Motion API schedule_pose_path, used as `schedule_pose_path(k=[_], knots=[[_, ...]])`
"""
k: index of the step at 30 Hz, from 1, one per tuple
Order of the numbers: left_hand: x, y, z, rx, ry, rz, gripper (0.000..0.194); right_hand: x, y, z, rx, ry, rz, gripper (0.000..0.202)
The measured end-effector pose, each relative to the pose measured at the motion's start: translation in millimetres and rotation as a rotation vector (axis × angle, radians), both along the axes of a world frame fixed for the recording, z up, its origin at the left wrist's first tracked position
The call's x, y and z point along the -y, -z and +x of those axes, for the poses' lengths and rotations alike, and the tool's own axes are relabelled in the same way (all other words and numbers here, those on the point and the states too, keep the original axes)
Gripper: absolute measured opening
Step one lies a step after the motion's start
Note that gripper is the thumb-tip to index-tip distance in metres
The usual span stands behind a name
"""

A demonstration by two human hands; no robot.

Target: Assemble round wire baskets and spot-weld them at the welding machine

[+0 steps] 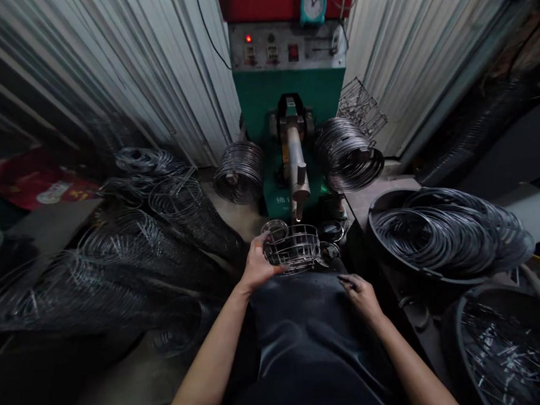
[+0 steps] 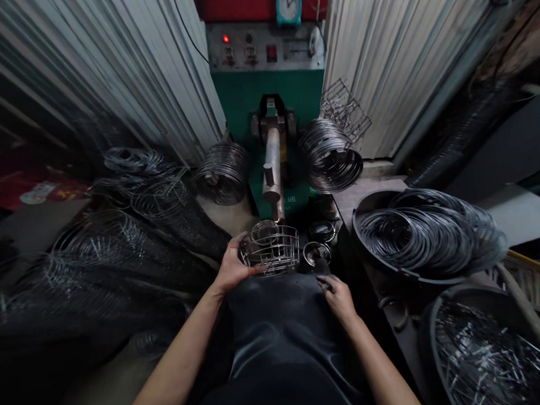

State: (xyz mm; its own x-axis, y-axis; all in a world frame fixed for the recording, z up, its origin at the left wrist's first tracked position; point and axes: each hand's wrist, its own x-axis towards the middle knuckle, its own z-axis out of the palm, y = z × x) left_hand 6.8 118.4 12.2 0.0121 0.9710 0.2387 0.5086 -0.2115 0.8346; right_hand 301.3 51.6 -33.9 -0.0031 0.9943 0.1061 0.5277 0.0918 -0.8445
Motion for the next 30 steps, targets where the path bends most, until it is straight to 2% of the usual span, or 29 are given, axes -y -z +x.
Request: schedule_pose_path(k=[3, 5, 7, 8, 10, 12, 15, 19, 21, 26, 30], knots=[[3, -25.7, 15, -0.28, 0.016, 0.07, 0.096, -15, -59.4, -19, 0.192, -0.201, 0.033, 0.023], [4, -38.2, 27, -0.403, 0.018, 0.091, 0.095, -27, -96.2, -36, 0.383, -0.239, -0.03, 0.023], [6, -44.2, 37, -0.472, 0.011, 0.102, 0.094, -39, -120.0, -51, 0.583, -0.227, -0.118, 0.025], [7, -45.0, 41, -0.495, 0.008, 0.106, 0.093, -44, -126.1, -58, 0.655, -0.215, -0.147, 0.025], [9, -44.2, 46, -0.532, 0.007, 0.105, 0.09, -52, -127.5, -68, 0.716, -0.184, -0.153, 0.024], [11, -42.6, 49, -0.565, 0.022, 0.102, 0.087, -54, -118.1, -76, 0.673, -0.146, -0.115, 0.02], [13, -41.2, 50, -0.572, 0.062, 0.094, 0.084, -52, -96.5, -83, 0.48, -0.136, -0.035, 0.015], [11, -40.6, 46, -0.481, 0.102, 0.036, 0.09, -52, -78.6, -79, 0.16, -0.283, 0.062, 0.019], [8, -40.3, 43, -0.42, 0.123, -0.004, 0.094, -54, -78.5, -73, 0.115, -0.362, 0.085, 0.018], [3, -41.4, 37, -0.321, 0.134, -0.024, 0.098, -60, -88.0, -62, 0.17, -0.522, 0.123, 0.021], [5, -42.2, 37, -0.246, 0.104, 0.032, 0.088, -58, -91.1, -63, 0.221, -0.497, 0.166, 0.025]])
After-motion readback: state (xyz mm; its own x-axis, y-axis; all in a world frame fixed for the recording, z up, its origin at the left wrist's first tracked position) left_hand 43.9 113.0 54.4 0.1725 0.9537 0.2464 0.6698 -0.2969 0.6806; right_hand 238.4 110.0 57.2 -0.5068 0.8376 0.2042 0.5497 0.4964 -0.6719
